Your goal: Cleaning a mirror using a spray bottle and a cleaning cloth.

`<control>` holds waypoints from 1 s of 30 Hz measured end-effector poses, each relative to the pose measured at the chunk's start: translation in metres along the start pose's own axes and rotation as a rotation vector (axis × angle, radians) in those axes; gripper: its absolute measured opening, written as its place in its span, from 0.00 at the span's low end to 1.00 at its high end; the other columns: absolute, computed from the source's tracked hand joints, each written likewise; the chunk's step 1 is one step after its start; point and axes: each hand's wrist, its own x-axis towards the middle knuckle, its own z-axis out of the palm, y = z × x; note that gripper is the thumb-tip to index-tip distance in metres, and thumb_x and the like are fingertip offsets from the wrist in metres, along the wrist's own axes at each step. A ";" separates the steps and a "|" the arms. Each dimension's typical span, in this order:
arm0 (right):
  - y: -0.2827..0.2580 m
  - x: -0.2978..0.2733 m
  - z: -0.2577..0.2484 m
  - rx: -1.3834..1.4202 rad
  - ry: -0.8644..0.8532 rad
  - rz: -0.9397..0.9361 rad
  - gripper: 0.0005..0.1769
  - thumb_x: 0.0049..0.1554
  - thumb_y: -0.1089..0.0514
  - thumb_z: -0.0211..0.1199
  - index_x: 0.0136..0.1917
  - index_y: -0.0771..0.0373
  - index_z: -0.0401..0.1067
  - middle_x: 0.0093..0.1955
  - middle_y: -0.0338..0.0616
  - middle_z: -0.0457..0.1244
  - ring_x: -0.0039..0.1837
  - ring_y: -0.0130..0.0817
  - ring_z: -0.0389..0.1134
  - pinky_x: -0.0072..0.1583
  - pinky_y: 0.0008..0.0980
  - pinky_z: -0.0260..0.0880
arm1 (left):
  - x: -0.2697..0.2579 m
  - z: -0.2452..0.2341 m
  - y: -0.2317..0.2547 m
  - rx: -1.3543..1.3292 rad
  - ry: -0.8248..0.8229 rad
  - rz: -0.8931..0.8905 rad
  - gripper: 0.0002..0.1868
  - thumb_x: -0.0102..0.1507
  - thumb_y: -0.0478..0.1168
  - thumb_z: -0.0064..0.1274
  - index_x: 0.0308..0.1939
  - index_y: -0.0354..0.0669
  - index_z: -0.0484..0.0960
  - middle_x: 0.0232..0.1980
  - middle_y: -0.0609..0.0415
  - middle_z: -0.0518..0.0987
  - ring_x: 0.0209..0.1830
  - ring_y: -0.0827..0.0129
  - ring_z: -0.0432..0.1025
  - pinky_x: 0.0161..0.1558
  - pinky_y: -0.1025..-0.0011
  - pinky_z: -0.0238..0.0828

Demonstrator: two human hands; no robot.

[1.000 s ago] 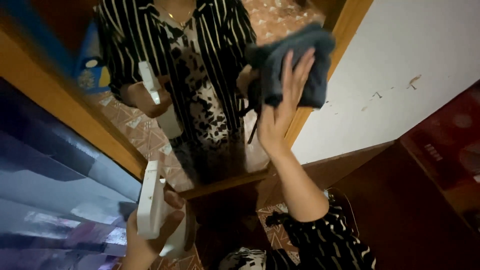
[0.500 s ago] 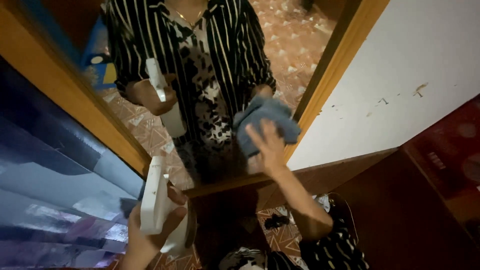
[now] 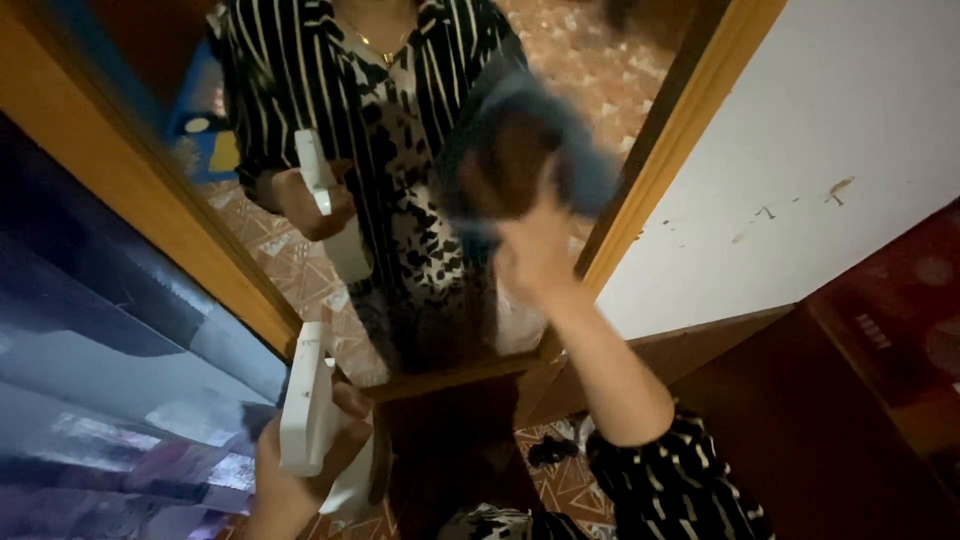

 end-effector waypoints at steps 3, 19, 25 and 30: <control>0.029 -0.051 0.033 -0.107 -0.270 -0.094 0.41 0.50 0.63 0.59 0.76 0.41 0.66 0.86 0.56 0.42 0.87 0.59 0.41 0.83 0.48 0.43 | 0.000 -0.002 -0.010 0.074 0.023 -0.059 0.25 0.50 0.34 0.67 0.51 0.37 0.79 0.42 0.53 0.85 0.44 0.67 0.81 0.47 0.67 0.77; -0.014 0.087 -0.055 -0.032 0.276 -0.217 0.38 0.63 0.69 0.53 0.84 0.51 0.53 0.87 0.51 0.39 0.87 0.53 0.36 0.84 0.50 0.35 | -0.008 -0.005 -0.004 -0.149 0.052 -0.053 0.24 0.52 0.31 0.64 0.52 0.36 0.78 0.43 0.51 0.83 0.46 0.65 0.79 0.49 0.64 0.76; -0.030 0.047 -0.030 -0.127 -0.017 -0.533 0.31 0.63 0.60 0.63 0.78 0.47 0.64 0.82 0.50 0.52 0.83 0.53 0.51 0.81 0.58 0.53 | -0.011 -0.007 0.007 -0.063 0.035 -0.185 0.16 0.54 0.33 0.66 0.45 0.35 0.84 0.42 0.51 0.86 0.43 0.63 0.80 0.47 0.64 0.76; 0.029 0.027 -0.036 -0.174 -0.056 -0.344 0.29 0.65 0.64 0.50 0.78 0.48 0.62 0.84 0.54 0.46 0.84 0.50 0.49 0.72 0.50 0.60 | -0.009 -0.006 0.001 -0.129 0.030 -0.104 0.16 0.55 0.33 0.64 0.46 0.35 0.81 0.42 0.51 0.84 0.46 0.64 0.80 0.50 0.65 0.76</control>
